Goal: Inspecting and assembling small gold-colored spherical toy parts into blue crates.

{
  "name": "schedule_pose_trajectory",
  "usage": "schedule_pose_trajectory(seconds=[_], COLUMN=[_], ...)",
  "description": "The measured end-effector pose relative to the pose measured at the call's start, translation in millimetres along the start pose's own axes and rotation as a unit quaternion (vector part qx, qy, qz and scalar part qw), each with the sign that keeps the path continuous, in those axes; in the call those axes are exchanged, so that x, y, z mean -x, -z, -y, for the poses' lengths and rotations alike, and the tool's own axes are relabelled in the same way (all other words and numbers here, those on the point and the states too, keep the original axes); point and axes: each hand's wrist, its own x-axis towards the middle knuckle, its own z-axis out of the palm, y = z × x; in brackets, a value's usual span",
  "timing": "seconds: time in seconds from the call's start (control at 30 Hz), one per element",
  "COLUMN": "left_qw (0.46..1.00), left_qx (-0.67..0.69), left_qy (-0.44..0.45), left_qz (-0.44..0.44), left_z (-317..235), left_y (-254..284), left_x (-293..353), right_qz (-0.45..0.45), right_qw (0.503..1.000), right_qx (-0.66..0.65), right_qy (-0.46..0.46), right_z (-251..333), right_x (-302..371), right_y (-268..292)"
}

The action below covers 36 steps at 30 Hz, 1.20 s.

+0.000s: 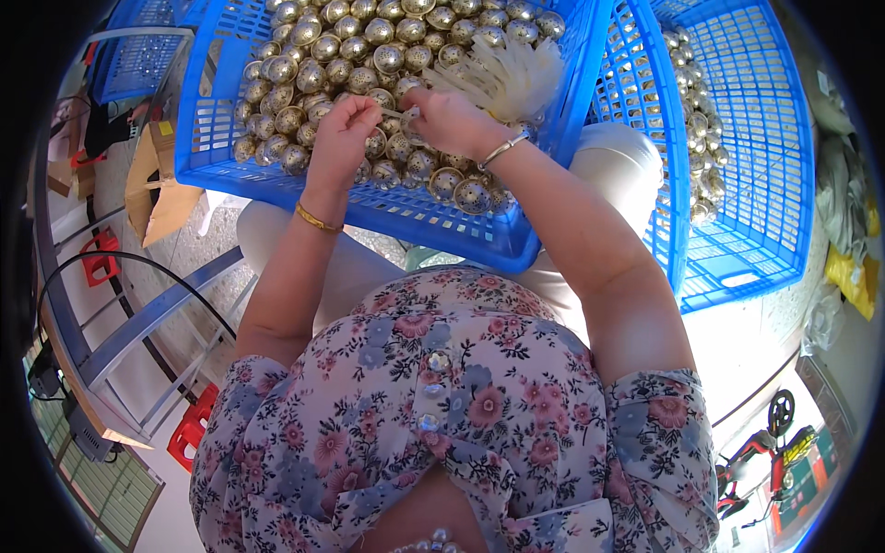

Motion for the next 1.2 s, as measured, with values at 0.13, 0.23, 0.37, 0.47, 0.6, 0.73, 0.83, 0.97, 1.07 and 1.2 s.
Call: schedule_pose_trajectory(seconds=[0.13,0.23,0.37,0.47,0.6,0.73,0.83,0.97,1.07,1.2], left_qw=[0.998,0.977,0.974,0.987,0.988,0.991,0.988,0.986,0.993,0.993], left_qx=[0.056,0.212,0.221,0.127,0.128,0.118,0.124,0.13,0.085,0.059], left_qy=[0.013,0.014,0.012,-0.054,-0.051,0.049,0.083,0.077,0.049,0.042], left_qz=[-0.004,-0.035,0.052,0.078,0.061,0.041,0.038,0.065,0.064,0.089], left_z=[-5.0,-13.1,-18.3,-20.4,-30.8,-23.9,-22.1,-25.0,-22.1,-24.2], left_y=[-7.1,-11.0,-9.5,-17.8,-23.6,-26.4,-28.3,-27.0,-21.5,-15.5], left_x=[0.9,-0.3,8.5,9.9,7.2,6.5,11.0,14.6,14.4,12.4], right_qz=[0.068,0.133,0.137,0.136,0.097,-0.013,-0.103,-0.007,0.044,0.06], right_qw=[0.997,0.973,0.908,0.897,0.927,0.989,0.991,0.978,0.933,0.943], right_qx=[-0.039,-0.176,-0.383,-0.415,-0.36,-0.143,-0.079,-0.199,-0.335,-0.306], right_qy=[0.025,-0.068,-0.099,-0.071,-0.032,-0.018,0.025,-0.055,-0.125,-0.116], right_z=[4.2,11.2,37.4,42.2,41.2,37.5,26.1,22.2,35.1,31.5], right_x=[-0.5,-6.2,-5.6,-5.4,-5.4,0.4,-0.5,-2.3,-0.5,0.1], right_y=[1.0,11.4,35.6,46.2,46.8,35.4,33.9,39.0,48.7,55.3])
